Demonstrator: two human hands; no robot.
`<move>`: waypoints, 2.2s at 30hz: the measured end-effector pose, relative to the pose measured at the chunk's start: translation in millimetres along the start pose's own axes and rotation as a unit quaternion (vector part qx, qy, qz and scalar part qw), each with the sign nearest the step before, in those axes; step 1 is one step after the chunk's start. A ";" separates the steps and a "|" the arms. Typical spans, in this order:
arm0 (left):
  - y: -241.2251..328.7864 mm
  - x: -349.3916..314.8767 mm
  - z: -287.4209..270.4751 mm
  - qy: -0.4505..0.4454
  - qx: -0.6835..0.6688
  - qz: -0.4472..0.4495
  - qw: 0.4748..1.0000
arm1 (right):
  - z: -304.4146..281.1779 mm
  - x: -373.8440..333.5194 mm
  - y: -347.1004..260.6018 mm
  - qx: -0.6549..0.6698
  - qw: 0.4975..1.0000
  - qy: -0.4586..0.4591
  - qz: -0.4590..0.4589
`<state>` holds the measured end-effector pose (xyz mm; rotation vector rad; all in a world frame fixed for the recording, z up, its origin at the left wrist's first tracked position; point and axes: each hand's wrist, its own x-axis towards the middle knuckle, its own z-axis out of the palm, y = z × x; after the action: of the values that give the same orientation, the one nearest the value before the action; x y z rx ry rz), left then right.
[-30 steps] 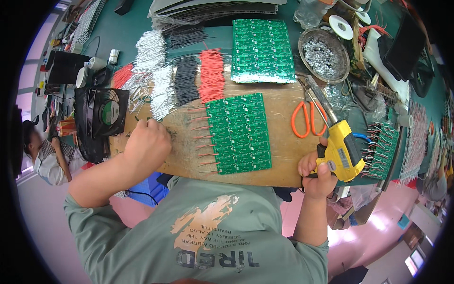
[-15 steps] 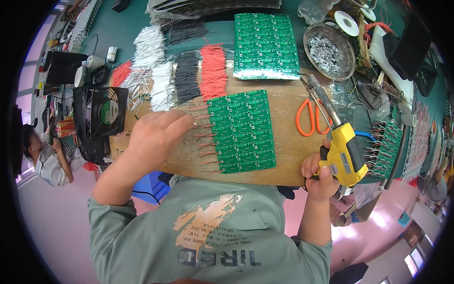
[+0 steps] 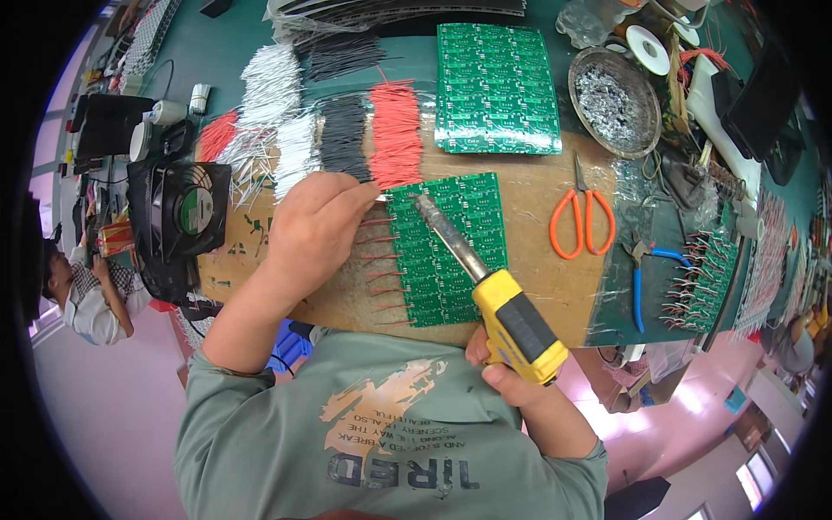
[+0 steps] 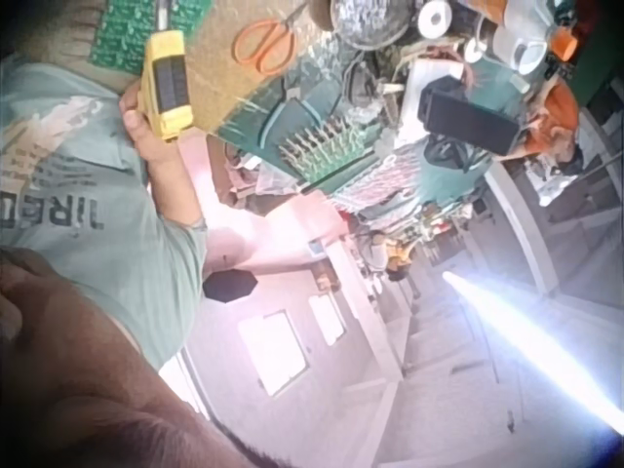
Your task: The person solders wires to multiple small circuit boards on a workbench using a soldering iron.
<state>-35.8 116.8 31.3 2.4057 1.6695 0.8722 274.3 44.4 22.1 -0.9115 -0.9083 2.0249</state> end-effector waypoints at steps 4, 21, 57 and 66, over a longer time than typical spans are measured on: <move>-2.1 -2.2 4.5 0.004 -0.034 -0.005 0.999 | -2.7 -0.5 2.7 -0.025 0.999 -0.033 0.003; -5.8 -6.9 7.8 0.007 -0.033 0.013 0.999 | 0.6 -3.2 5.9 -0.142 0.986 0.043 0.081; -3.8 -4.6 8.2 0.008 -0.040 0.005 0.999 | 16.9 7.2 0.2 -0.028 0.994 0.094 0.050; 0.2 0.9 3.0 0.036 -0.020 0.015 0.999 | 12.4 2.1 -1.8 -0.034 0.996 0.075 0.039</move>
<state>-33.9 118.3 29.3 2.4080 1.6269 0.9982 263.8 43.3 29.1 -1.1379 -0.8749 1.9702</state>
